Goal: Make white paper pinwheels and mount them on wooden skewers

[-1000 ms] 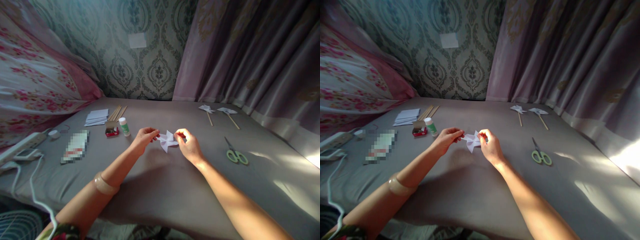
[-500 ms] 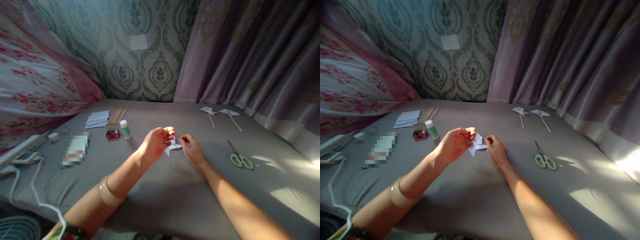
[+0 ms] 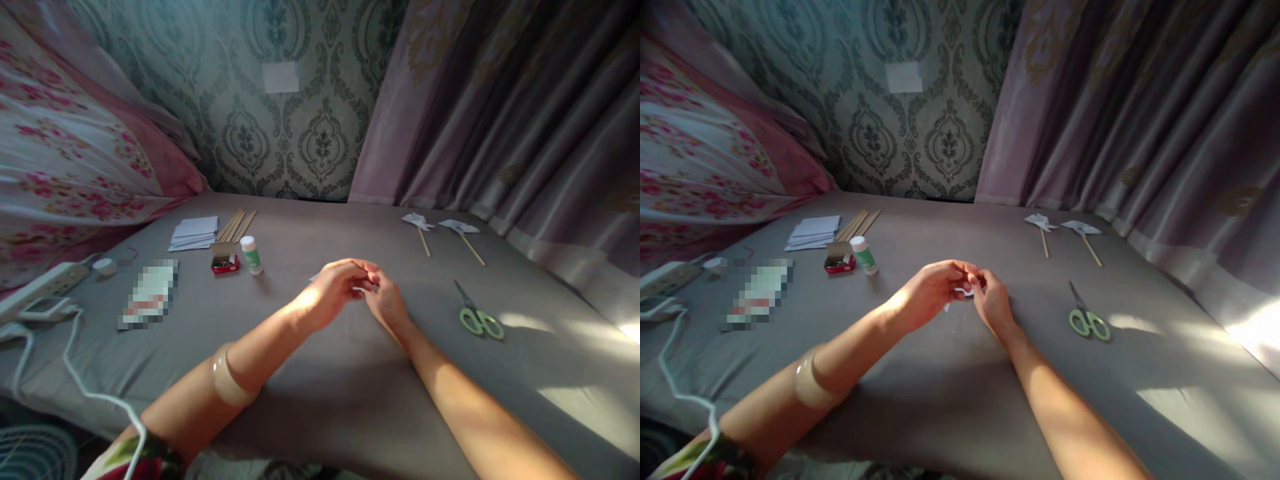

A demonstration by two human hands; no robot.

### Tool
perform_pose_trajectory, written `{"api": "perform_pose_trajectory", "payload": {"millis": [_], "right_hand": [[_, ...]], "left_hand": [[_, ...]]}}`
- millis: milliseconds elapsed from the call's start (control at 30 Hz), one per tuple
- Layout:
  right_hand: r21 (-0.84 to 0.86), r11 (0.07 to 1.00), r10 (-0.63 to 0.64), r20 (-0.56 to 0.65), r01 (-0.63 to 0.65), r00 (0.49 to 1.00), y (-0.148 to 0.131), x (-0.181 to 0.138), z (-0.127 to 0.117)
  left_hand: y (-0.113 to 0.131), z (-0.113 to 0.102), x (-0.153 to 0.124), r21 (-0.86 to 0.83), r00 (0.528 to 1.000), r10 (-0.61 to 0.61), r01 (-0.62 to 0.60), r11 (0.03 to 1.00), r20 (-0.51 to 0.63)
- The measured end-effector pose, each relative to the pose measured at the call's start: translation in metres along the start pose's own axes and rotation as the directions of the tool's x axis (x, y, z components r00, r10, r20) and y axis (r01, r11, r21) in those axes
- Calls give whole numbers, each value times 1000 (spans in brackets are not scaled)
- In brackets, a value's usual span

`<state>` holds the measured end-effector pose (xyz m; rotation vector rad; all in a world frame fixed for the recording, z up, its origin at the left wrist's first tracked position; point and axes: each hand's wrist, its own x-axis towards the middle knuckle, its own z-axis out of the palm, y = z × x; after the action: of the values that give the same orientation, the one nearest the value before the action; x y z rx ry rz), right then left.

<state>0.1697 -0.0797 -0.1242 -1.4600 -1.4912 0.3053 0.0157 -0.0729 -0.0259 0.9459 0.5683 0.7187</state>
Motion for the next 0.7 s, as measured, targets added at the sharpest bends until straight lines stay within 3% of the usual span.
{"api": "perform_pose_trajectory", "payload": {"millis": [67, 100, 133, 200, 300, 367, 700], "right_hand": [[12, 998, 55, -16, -55, 998, -3, 2, 0], [20, 997, 72, -21, -72, 997, -4, 3, 0], [27, 996, 80, -22, -80, 997, -5, 3, 0], [38, 997, 73, -24, -72, 997, -5, 3, 0], [44, 998, 48, -27, -46, 999, -5, 3, 0], [35, 999, 31, -29, -30, 999, -6, 3, 0], [48, 998, 42, -14, -42, 999, -9, 3, -1]], "left_hand": [[-2, -26, 17, 377, 944, 224, -122, 918, -241], [-2, -40, 25, 532, 902, 315, -119, 838, -294], [-3, -54, 32, 646, 866, 367, -70, 760, -339], [-3, -75, 40, 784, 843, 378, 80, 616, -383], [-5, -87, 40, 875, 846, 365, 217, 433, -390], [-6, -84, 38, 899, 860, 351, 237, 369, -370], [-13, -76, 41, 923, 920, 259, 205, 327, -296]]}}
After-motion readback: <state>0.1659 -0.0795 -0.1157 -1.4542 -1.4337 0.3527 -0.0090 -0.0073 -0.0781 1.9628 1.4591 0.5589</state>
